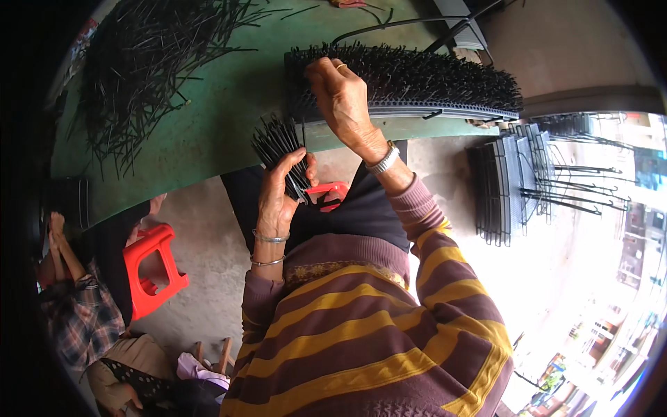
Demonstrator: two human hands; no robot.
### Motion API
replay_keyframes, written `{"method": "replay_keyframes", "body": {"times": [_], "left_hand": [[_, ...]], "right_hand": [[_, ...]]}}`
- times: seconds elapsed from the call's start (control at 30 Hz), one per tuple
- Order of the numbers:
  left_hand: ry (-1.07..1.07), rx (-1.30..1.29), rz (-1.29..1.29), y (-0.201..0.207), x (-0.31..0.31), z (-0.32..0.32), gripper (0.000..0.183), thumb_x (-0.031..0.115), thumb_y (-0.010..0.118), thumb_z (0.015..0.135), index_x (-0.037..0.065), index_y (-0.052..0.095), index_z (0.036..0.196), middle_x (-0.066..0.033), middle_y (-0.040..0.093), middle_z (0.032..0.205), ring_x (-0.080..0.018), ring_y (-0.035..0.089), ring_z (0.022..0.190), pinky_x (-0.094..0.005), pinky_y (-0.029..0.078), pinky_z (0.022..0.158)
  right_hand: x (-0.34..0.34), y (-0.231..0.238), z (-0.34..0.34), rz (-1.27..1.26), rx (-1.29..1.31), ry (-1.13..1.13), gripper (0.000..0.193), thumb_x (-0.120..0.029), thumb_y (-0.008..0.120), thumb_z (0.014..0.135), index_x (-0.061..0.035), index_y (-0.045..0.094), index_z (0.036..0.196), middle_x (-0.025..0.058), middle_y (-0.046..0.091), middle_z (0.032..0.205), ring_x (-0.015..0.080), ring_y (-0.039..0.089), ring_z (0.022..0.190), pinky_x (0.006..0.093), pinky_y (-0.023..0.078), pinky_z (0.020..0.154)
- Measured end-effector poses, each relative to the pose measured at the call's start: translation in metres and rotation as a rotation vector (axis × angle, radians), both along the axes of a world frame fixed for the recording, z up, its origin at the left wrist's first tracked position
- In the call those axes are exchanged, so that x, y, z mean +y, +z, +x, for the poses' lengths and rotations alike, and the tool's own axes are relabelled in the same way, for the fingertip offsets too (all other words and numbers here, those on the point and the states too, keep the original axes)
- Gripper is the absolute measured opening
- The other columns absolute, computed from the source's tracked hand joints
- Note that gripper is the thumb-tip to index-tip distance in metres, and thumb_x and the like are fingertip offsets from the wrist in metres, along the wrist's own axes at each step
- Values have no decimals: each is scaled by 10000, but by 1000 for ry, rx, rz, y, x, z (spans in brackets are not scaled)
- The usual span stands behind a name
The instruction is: Assembling components by inserting black rods into a perforated sheet.
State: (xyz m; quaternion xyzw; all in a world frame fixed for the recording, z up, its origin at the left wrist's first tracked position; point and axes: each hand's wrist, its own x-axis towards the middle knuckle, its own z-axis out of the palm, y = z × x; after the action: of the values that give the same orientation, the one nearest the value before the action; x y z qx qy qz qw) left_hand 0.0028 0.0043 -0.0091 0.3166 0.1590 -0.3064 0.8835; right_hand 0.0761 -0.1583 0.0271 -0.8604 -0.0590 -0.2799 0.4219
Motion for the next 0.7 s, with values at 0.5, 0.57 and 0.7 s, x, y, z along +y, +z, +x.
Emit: {"method": "replay_keyframes", "body": {"times": [0.5, 0.57, 0.7], "left_hand": [[-16, -25, -1, 13, -4, 1, 161, 136, 659, 856, -16, 622, 817, -82, 624, 691, -157, 585, 551, -295, 497, 507], [7, 8, 36, 15, -4, 0, 155, 133, 662, 853, -12, 625, 817, -83, 627, 696, -159, 584, 554, -295, 496, 511], [8, -16, 29, 12, -6, 0, 152, 135, 664, 851, -8, 628, 814, -84, 631, 701, -158, 583, 563, -295, 497, 524]], "right_hand": [[-1, 5, -1, -520, -139, -132, 95, -164, 723, 795, -162, 730, 890, 51, 553, 798, 231, 588, 731, 340, 477, 588], [-3, 7, -4, -443, -82, -131, 90, -151, 720, 786, -159, 733, 875, 55, 561, 774, 235, 596, 729, 345, 482, 599], [-4, 12, 3, -470, -62, -104, 67, -156, 714, 791, -154, 733, 855, 57, 563, 762, 239, 600, 728, 345, 483, 596]]}}
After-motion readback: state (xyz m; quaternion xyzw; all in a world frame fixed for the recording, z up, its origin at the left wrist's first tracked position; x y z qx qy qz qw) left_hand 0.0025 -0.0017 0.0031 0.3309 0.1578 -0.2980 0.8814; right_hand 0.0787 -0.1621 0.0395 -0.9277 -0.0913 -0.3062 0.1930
